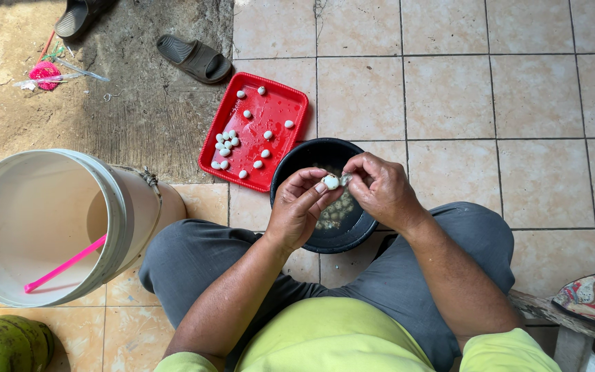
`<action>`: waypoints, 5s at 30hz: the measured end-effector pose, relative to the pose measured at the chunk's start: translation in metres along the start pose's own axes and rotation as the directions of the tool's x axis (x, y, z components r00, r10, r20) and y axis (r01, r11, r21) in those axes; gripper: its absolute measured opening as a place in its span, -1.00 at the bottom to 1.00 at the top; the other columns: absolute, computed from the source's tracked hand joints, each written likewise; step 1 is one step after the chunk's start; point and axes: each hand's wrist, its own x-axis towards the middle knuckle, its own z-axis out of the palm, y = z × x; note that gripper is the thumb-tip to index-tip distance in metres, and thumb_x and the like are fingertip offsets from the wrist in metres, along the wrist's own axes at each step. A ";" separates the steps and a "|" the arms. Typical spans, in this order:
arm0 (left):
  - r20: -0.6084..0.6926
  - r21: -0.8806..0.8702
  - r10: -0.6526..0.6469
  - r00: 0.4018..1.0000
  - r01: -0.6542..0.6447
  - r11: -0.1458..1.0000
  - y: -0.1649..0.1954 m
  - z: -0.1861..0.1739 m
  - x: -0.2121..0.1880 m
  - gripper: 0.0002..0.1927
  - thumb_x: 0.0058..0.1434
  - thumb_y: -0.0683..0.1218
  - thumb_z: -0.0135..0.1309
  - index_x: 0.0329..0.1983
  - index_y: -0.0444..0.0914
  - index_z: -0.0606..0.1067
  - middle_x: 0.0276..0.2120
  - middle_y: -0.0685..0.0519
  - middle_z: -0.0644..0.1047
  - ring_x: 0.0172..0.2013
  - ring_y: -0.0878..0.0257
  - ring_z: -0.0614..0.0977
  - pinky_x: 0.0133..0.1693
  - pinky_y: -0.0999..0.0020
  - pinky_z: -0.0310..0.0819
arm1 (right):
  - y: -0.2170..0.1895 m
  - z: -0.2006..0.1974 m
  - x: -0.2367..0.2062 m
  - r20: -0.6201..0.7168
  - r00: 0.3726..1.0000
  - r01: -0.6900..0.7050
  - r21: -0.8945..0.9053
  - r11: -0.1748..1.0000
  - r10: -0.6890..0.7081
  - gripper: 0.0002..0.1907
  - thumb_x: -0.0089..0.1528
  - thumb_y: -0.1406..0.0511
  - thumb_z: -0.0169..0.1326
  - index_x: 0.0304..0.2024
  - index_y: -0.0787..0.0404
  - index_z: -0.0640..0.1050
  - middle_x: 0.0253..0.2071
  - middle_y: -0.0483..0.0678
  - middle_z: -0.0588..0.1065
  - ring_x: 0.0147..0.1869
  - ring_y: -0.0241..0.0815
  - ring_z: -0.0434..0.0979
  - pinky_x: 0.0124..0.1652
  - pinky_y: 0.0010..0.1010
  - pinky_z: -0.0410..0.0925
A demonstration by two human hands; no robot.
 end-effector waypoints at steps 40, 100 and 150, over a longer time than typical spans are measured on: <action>-0.045 0.254 0.057 0.997 -0.044 0.966 -0.004 -0.006 0.000 -0.69 0.43 -0.21 0.05 0.19 -0.40 0.47 0.00 -0.10 0.59 -0.03 0.19 0.66 0.06 0.27 0.62 | -0.001 0.014 -0.007 0.042 0.998 0.035 0.103 0.994 -0.039 -0.83 0.31 0.44 0.09 -0.04 0.30 0.46 -0.34 -0.06 0.56 -0.28 -0.36 0.59 -0.28 -0.49 0.46; -0.277 0.155 -0.103 0.955 0.150 0.976 -0.001 0.001 -0.005 -0.84 0.32 -0.16 0.18 -0.11 -0.32 0.53 -0.17 -0.03 0.63 -0.17 0.25 0.69 -0.24 0.42 0.65 | -0.002 0.012 0.000 0.061 0.914 0.401 -0.268 0.876 -0.400 -0.83 0.19 0.47 0.21 -0.19 0.29 0.52 -0.31 0.02 0.61 -0.25 -0.07 0.70 -0.27 -0.33 0.53; -0.270 0.764 -0.408 0.872 -0.064 -0.642 -0.057 -0.072 0.063 -0.65 0.23 -0.10 0.10 0.08 -0.26 0.54 0.14 -0.24 0.47 0.10 -0.14 0.56 0.07 0.05 0.54 | 0.113 0.120 0.021 0.379 0.763 -0.127 -0.706 0.697 0.523 -0.73 0.28 0.35 0.00 -0.05 0.17 0.67 0.10 0.14 0.56 0.21 0.17 0.56 0.14 -0.06 0.43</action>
